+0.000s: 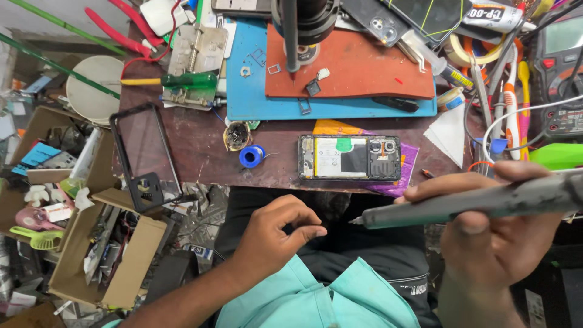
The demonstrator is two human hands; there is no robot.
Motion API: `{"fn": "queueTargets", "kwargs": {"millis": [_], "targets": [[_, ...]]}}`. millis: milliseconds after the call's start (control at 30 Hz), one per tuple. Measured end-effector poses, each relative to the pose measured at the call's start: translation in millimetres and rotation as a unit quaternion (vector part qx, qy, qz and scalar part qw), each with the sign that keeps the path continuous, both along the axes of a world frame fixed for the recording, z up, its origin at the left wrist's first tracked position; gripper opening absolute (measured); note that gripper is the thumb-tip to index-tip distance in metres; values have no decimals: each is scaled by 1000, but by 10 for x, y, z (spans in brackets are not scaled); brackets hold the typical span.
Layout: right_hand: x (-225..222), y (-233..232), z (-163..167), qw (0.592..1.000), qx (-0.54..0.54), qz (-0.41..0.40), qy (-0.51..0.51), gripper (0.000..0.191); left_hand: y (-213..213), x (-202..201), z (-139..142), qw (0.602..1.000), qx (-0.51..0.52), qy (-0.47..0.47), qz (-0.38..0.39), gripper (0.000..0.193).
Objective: The person uses a hot air gun to heat and remove components from a disassembled mobile phone on a cluttered workbench. They then handle a phone back cover, applying a liquid from a small bottle to its surface.
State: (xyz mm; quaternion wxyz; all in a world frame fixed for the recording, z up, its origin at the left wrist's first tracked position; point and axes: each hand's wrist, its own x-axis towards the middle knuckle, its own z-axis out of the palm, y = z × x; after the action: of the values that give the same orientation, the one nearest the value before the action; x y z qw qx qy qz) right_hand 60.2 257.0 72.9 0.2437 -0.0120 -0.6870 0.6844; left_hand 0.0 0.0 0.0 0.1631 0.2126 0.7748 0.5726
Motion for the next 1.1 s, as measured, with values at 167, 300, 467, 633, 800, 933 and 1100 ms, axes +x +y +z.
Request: {"fn": "queueTargets", "kwargs": {"millis": [167, 300, 467, 633, 800, 933, 1100], "targets": [[-13, -211, -256, 996, -21, 81, 14, 49, 5, 48, 14, 1000, 24, -13, -2, 18], [-19, -279, -337, 994, -23, 103, 12, 48, 7, 60, 49, 999, 29, -37, -4, 18], [2, -351, -340, 994, -27, 107, 14, 49, -69, 45, 68, 998, 58, -29, 6, 17], [-27, -371, -446, 996, -4, 89, 32, 53, -81, -9, -4, 998, 61, -28, 5, 17], [60, -430, -467, 997, 0, 70, 32, 56, -115, 11, -23, 999, 48, -23, 7, 19], [41, -386, -443, 996, 17, 86, 28, 52, -97, 20, -26, 998, 52, -21, 8, 18], [9, -285, -329, 988, 5, 154, 7, 50, -30, 13, -43, 999, 50, -12, 12, 16]]}}
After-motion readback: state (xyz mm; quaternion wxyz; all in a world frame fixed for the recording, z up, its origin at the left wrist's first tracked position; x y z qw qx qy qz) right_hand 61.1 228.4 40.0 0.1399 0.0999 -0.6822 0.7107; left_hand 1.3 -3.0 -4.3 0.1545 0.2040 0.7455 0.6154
